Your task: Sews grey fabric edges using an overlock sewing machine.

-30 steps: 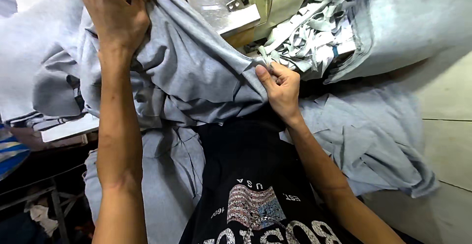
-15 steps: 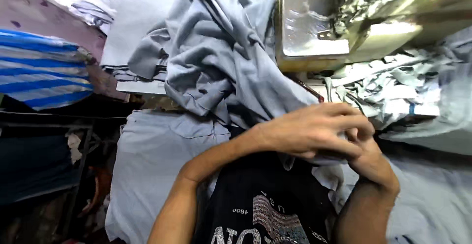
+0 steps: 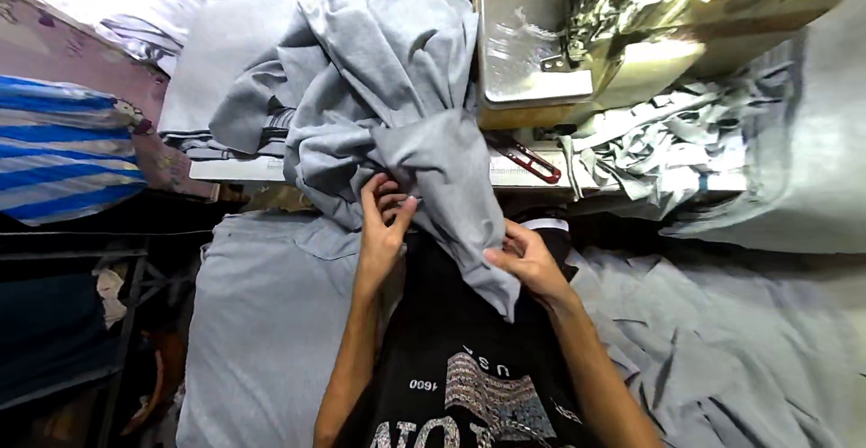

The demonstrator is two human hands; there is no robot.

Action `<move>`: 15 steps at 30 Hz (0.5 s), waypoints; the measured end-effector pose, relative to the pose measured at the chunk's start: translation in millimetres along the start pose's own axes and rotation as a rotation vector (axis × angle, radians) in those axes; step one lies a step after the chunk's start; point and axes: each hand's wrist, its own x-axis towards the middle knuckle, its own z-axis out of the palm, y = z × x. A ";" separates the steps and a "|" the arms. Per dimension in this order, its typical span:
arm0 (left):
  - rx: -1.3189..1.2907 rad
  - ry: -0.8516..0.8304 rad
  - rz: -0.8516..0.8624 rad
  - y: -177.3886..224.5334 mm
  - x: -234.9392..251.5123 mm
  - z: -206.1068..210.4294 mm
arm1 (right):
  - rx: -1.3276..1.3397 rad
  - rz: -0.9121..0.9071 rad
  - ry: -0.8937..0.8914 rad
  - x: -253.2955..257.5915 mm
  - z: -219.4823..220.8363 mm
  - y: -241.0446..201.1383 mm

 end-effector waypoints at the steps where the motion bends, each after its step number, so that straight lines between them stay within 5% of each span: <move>1: 0.026 -0.031 -0.048 -2.6 1.1 -0.4 | -0.040 0.002 -0.049 0.2 -0.2 3.7; 4: 0.219 -0.147 -0.010 1.7 -11.4 13.9 | -0.145 0.052 -0.188 -3.3 -10.1 19.5; 7: 0.451 -0.140 0.299 12.0 -24.9 26.1 | -0.310 0.128 -0.158 -1.5 -26.9 31.2; 11: 0.259 -0.303 0.421 69.9 -47.8 32.0 | -0.456 0.122 -0.095 4.0 -33.1 23.2; 14: -0.122 -0.629 0.498 110.8 -44.9 52.9 | -0.318 0.638 0.437 -37.8 -1.7 -39.7; 15: -0.213 -0.708 0.534 122.9 -41.8 65.6 | -0.453 0.820 0.480 -65.4 -4.2 -49.2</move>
